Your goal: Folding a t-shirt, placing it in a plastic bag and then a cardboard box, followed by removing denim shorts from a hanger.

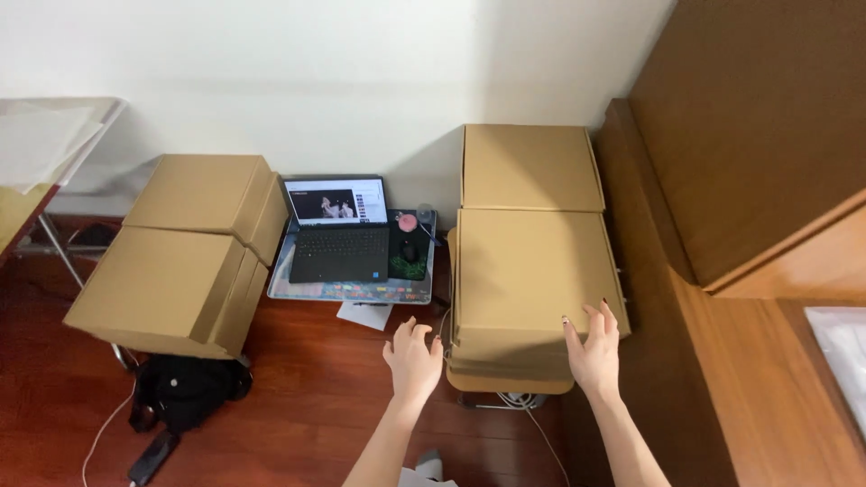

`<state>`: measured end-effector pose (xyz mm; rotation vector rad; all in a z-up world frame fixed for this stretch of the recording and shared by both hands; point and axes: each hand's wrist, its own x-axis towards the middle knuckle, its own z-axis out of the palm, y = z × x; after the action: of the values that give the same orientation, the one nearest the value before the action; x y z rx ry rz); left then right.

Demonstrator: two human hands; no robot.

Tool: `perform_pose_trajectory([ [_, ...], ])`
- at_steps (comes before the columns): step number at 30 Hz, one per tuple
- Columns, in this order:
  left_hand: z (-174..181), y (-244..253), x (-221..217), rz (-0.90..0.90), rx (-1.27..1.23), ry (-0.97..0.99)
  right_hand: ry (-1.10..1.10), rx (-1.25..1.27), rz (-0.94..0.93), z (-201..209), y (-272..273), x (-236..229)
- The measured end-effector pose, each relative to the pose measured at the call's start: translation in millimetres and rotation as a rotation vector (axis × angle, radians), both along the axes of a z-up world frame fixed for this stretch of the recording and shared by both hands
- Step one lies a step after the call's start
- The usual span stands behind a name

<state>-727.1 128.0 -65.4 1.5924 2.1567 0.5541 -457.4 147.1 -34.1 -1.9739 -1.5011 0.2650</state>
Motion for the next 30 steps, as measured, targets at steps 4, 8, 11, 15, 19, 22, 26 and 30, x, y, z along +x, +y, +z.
perform_pose_trajectory([
  [4, 17.9, 36.4, -20.3, -0.061, -0.073, -0.07, 0.022, -0.049, -0.057, 3.6, 25.9, -21.5],
  [8, 9.6, 79.4, -21.5, -0.063, -0.117, -0.07, 0.035, -0.133, -0.069, 24.1, 51.8, -32.9],
  [11, 16.5, 105.5, -14.6, -0.071, -0.176, -0.111, 0.018, -0.194, -0.075, 13.9, 81.4, -18.7],
  [15, 11.8, 152.0, -2.7, -0.09, -0.215, -0.141, -0.001, -0.242, -0.106, 6.9, 132.1, 3.4],
  [19, 16.1, 201.0, 5.8, -0.052, -0.05, -0.203, 0.158, -0.311, -0.116, 39.1, 176.9, 4.3],
  [22, 2.1, 240.0, 7.5, -0.006, -0.058, -0.2, 0.139, -0.362, -0.152, 31.1, 217.4, 20.9],
  [26, -6.6, 294.1, 9.4, -0.022, -0.096, -0.206, 0.182, -0.404, -0.227, 22.3, 275.9, 36.7],
  [30, -22.5, 351.0, 7.2, -0.044, -0.205, -0.258, 0.129, -0.539, -0.29, -8.9, 328.9, 53.7],
])
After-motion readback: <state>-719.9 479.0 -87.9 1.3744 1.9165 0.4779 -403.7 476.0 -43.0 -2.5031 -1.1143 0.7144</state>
